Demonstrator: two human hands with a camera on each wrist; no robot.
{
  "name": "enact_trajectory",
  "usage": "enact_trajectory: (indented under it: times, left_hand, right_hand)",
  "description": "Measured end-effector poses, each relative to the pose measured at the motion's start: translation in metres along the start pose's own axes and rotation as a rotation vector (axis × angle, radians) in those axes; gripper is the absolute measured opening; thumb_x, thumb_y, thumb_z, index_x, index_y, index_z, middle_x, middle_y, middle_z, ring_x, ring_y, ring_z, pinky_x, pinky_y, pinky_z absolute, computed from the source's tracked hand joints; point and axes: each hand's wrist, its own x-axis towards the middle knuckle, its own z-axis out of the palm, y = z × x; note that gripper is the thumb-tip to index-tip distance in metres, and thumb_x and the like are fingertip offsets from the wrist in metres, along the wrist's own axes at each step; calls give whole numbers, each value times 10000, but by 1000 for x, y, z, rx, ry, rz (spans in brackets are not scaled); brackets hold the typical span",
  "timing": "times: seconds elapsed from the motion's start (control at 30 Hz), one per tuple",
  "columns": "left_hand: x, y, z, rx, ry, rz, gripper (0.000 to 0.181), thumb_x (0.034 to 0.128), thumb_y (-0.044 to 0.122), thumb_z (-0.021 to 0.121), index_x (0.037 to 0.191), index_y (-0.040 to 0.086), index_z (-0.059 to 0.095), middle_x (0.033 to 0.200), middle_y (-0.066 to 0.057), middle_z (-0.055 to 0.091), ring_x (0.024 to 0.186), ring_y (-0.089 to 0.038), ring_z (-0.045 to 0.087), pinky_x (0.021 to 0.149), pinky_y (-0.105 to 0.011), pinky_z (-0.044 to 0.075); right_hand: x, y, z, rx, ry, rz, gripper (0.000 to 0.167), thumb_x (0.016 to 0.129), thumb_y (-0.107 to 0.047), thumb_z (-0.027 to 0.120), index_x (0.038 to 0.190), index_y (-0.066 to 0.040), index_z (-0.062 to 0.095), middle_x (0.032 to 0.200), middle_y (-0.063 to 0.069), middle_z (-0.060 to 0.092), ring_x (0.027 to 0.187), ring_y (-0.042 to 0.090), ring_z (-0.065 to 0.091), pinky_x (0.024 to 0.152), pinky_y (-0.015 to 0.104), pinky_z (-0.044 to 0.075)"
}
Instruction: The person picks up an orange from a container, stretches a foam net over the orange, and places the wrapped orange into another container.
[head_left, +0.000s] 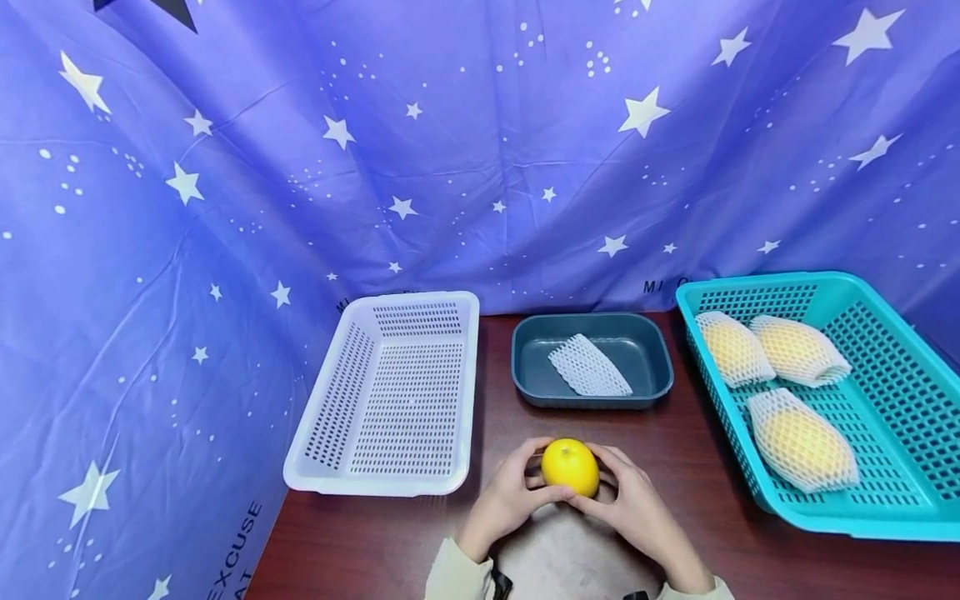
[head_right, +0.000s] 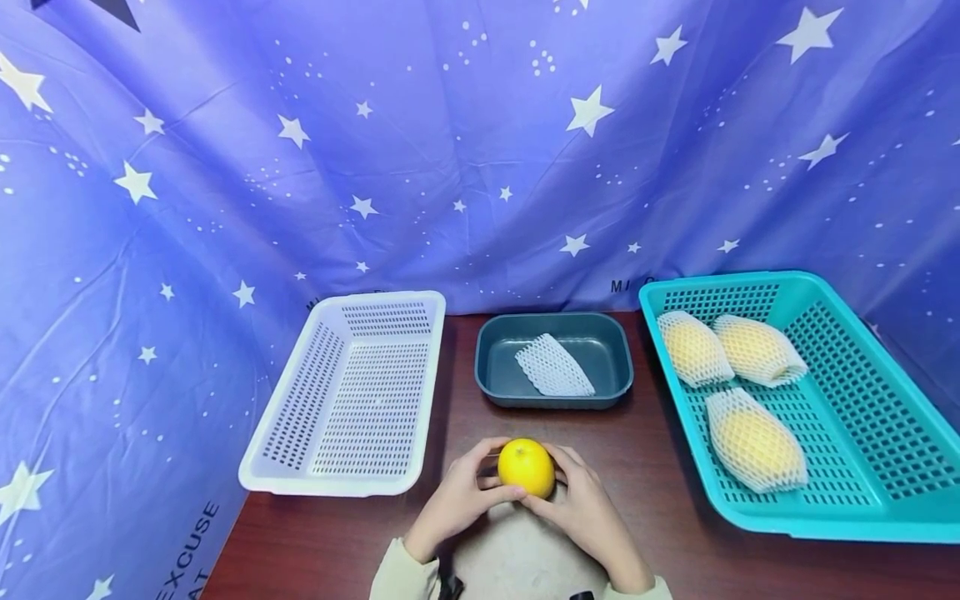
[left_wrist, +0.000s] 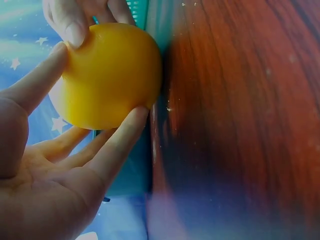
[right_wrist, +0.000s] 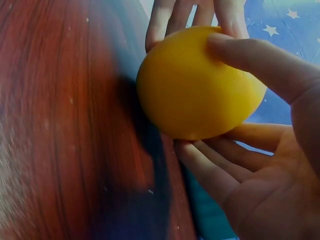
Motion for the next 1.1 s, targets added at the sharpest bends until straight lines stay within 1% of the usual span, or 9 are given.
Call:
enact_trajectory:
  times: [0.17,0.23,0.3,0.4,0.53,0.63,0.87,1.0,1.1]
  left_hand:
    - [0,1,2,-39,-4,-2,637,832,175,813,1373,30,508,1289,-158,607,1109,-204,648,872,-200,542]
    - [0,1,3,-45,-10,10,650,838,165,806,1385,11,488,1305,-161,592,1112,-208,643,897,-213,537]
    - [1,1,5,-24,-15,33,678,844,175,801,1408,6,465,1339,-152,571,1144,-196,622,931,-224,527]
    - [2,0,8,30,-20,75,712,850,211,797,1438,18,444,1380,-117,547,1208,-166,570,988,-235,500]
    - [3,-1,10,34,-22,98,711,850,214,794,1447,34,452,1384,-93,541,1224,-144,547,1002,-228,486]
    - [3,0,10,10,-17,90,704,848,193,792,1447,31,460,1380,-105,538,1217,-145,550,981,-211,492]
    - [2,3,11,-34,21,57,717,824,157,808,1442,23,472,1382,-140,528,1209,-168,560,954,-207,505]
    - [1,4,12,-42,41,29,719,819,170,814,1439,28,480,1369,-133,532,1202,-165,559,951,-212,508]
    - [1,4,14,-51,46,16,727,817,171,816,1443,28,475,1367,-131,532,1208,-165,554,954,-216,506]
  right_hand:
    - [0,4,-4,17,-30,13,712,736,-251,887,1317,17,575,1233,105,608,1113,243,621,890,318,567]
    - [0,6,-5,24,-39,27,715,736,-235,884,1322,26,568,1241,121,604,1121,251,618,891,323,566]
    - [0,7,-5,33,-45,37,711,742,-214,879,1327,34,561,1248,133,600,1122,241,616,892,324,566]
    - [0,9,-6,52,-55,34,698,754,-182,867,1333,48,552,1259,148,592,1122,182,613,900,305,560]
    - [1,10,-5,74,-66,17,696,756,-166,864,1332,61,546,1267,162,585,1111,107,607,897,271,557]
    - [3,9,-8,47,-78,-8,696,750,-178,870,1326,52,552,1253,159,589,1095,136,618,881,286,566]
    - [15,-5,-31,-45,-109,-70,682,772,-137,850,1347,34,526,1251,196,585,1082,343,647,880,423,563]
    - [26,-15,-45,-100,-88,-103,619,799,-127,827,1336,-15,541,1244,195,597,1045,365,659,871,460,559]
    - [33,-21,-52,-144,-54,-154,584,813,-108,814,1326,-8,551,1233,183,609,1048,360,656,869,460,557]
